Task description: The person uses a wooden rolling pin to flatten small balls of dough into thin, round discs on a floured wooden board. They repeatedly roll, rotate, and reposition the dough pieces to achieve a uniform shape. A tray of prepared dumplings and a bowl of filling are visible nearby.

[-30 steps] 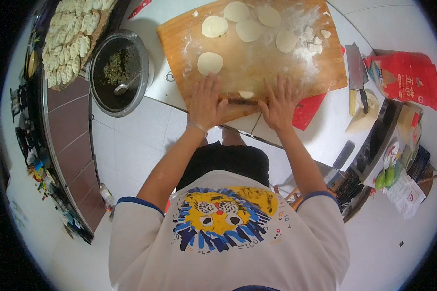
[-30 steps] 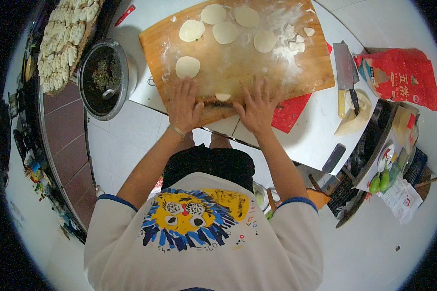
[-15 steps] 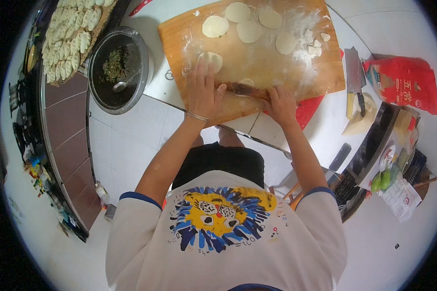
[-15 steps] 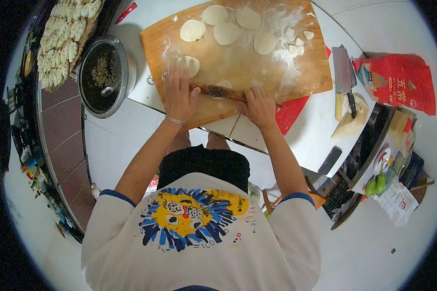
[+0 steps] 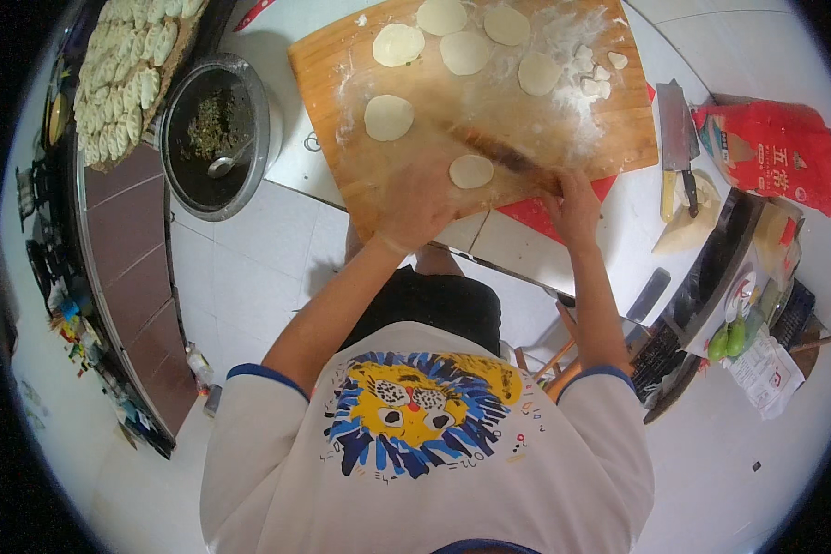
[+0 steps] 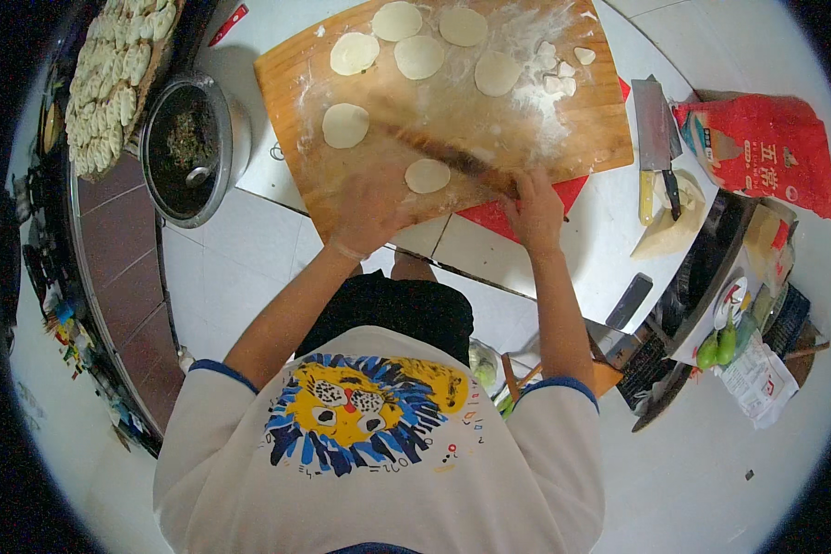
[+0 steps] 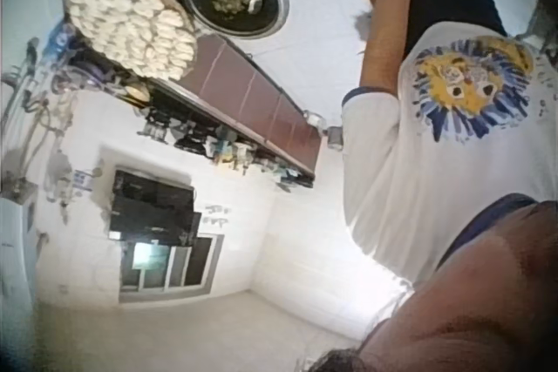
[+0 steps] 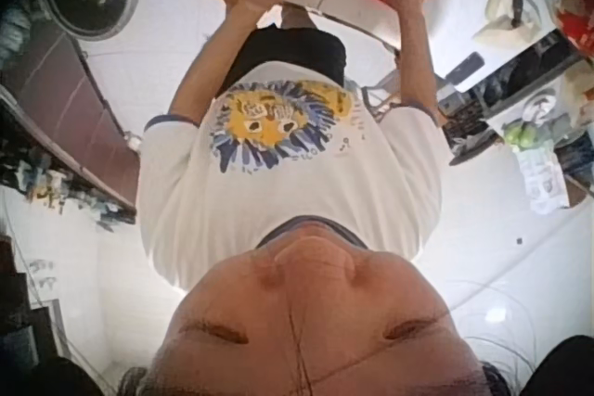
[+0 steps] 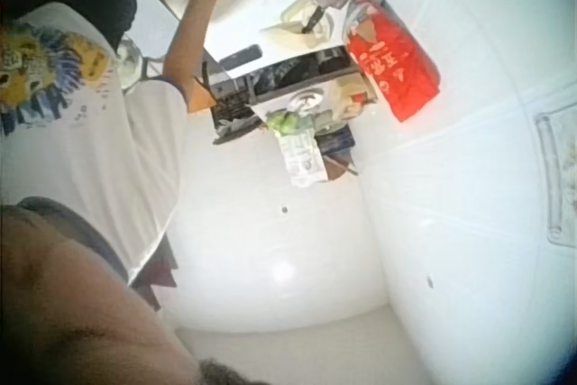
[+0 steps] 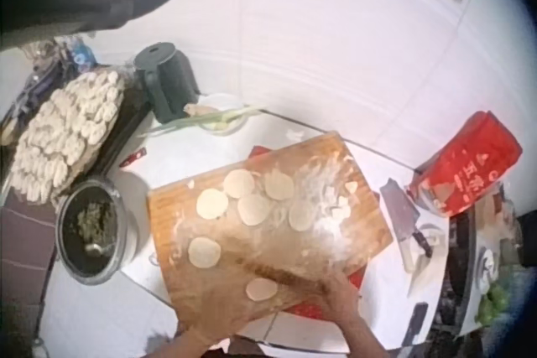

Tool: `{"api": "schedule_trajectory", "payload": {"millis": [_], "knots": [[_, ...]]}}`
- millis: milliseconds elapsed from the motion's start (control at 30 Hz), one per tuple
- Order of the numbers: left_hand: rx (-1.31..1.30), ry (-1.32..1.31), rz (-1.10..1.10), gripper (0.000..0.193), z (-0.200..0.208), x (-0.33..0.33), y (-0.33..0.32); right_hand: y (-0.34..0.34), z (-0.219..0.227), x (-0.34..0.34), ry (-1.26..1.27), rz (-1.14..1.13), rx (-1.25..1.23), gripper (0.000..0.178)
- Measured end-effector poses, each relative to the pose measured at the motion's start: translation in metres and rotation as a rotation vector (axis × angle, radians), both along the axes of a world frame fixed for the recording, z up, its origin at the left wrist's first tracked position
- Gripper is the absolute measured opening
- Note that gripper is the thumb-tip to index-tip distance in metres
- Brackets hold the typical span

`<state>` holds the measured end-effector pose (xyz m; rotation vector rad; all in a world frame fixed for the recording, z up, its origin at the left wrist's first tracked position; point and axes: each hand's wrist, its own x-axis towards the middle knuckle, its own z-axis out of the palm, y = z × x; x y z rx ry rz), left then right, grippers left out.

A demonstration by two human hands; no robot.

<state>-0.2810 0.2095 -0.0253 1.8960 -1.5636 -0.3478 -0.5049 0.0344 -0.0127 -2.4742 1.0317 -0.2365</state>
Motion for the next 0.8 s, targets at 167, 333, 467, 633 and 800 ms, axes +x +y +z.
{"api": "schedule_trajectory", "payload": {"millis": [167, 333, 467, 633, 800], "knots": [[0.217, -0.247, 0.14, 0.065, -0.003, 0.033, 0.011, 0.015, -0.009, 0.05, 0.206, 0.2, -0.026, 0.047], [0.317, -0.235, 0.107, 0.072, 0.004, 0.05, -0.025, -0.004, -0.019, 0.062, 0.142, 0.002, -0.309, 0.059], [0.405, -0.185, 0.028, 0.073, -0.006, 0.022, 0.048, 0.038, -0.017, 0.039, 0.121, 0.065, -0.236, 0.061], [0.287, -0.218, 0.16, 0.067, 0.007, 0.051, -0.026, -0.012, -0.018, 0.089, 0.227, -0.02, -0.404, 0.059], [0.33, -0.156, 0.018, 0.074, 0.011, 0.02, 0.043, 0.043, -0.014, 0.037, 0.187, 0.06, -0.178, 0.057]]}}
